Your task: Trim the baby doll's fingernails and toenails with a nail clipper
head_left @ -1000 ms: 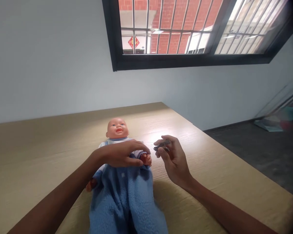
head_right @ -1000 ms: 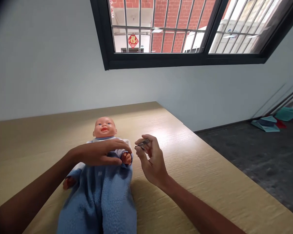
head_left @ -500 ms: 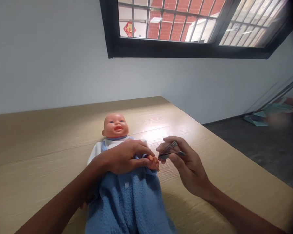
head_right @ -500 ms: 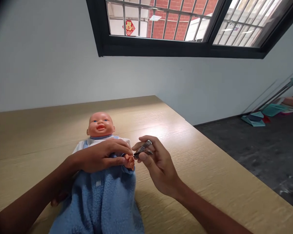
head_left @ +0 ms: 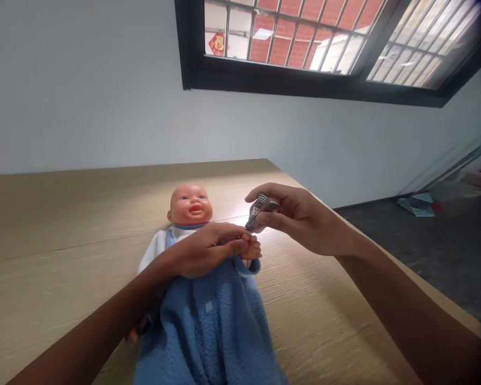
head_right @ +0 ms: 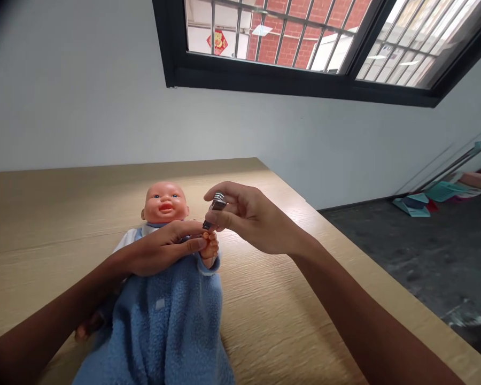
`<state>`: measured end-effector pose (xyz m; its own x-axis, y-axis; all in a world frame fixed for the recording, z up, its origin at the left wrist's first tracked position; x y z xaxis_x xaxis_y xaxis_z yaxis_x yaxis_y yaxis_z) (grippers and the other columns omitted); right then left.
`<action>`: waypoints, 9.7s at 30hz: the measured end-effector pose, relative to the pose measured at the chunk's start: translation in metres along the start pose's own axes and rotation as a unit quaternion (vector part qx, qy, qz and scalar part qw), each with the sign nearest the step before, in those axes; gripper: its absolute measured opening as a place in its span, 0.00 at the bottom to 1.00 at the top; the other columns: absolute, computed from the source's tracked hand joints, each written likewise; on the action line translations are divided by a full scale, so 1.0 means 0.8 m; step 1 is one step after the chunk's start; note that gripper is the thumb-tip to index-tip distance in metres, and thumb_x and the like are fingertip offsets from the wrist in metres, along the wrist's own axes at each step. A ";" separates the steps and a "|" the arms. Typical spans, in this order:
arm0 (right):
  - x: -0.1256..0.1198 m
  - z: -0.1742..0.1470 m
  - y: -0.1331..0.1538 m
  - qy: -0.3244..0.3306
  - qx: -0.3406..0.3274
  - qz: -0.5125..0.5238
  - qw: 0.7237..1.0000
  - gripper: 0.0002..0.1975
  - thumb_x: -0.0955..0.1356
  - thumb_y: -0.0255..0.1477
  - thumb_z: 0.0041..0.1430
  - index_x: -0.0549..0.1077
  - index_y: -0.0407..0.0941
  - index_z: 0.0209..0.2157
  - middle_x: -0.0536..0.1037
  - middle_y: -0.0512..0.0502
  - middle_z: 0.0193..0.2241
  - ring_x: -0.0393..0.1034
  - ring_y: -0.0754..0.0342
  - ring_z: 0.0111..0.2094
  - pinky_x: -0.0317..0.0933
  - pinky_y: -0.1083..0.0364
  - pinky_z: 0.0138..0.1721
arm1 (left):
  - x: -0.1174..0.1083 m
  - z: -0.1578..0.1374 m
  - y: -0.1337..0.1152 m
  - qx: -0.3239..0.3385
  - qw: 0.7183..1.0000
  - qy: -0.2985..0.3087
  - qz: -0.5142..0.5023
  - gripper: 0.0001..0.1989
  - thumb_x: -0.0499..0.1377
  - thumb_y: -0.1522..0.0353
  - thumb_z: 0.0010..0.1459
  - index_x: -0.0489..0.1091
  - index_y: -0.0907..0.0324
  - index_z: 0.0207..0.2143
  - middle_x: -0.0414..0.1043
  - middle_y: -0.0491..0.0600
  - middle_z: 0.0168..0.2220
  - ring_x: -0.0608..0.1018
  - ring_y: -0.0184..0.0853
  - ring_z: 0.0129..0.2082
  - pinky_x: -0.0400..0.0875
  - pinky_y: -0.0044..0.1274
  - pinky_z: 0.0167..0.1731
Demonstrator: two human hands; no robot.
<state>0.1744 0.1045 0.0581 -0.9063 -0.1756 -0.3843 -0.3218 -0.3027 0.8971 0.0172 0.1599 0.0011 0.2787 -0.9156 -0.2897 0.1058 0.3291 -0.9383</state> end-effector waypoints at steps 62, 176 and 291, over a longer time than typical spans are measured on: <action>0.037 -0.010 0.016 -0.076 -0.081 -0.232 0.966 0.11 0.67 0.37 0.71 0.71 0.45 0.47 0.76 0.49 0.31 0.73 0.55 0.31 0.65 0.56 0.29 | -0.003 -0.003 -0.001 -0.020 0.994 -0.003 0.107 0.15 0.52 0.63 0.73 0.76 0.60 0.44 0.80 0.47 0.42 0.80 0.32 0.43 0.72 0.24 0.48; 0.018 -0.020 0.028 -0.248 0.007 -0.185 0.951 0.08 0.74 0.33 0.60 0.74 0.46 0.30 0.78 0.52 0.25 0.77 0.52 0.24 0.72 0.55 0.24 | -0.001 0.005 -0.002 -0.033 0.988 -0.019 0.151 0.25 0.45 0.54 0.75 0.74 0.59 0.39 0.79 0.49 0.43 0.76 0.34 0.43 0.69 0.26 0.48; 0.069 -0.071 0.019 -0.392 0.026 -0.251 0.885 0.13 0.71 0.38 0.65 0.71 0.45 0.45 0.81 0.47 0.32 0.82 0.52 0.31 0.75 0.61 0.24 | -0.005 0.009 0.006 0.008 0.972 -0.035 0.232 0.25 0.44 0.55 0.74 0.71 0.59 0.32 0.74 0.47 0.32 0.73 0.35 0.34 0.65 0.29 0.40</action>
<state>0.1351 0.0374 0.0380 -0.5515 0.6780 -0.4860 -0.7309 -0.1118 0.6733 0.0237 0.1670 -0.0010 0.3644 -0.6505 -0.6664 -0.0324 0.7063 -0.7072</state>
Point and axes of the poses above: each hand's wrist, its own z-axis towards the middle knuckle, its own x-axis out of the palm, y = z × x, the point moved 4 cm from there along z, towards the middle knuckle
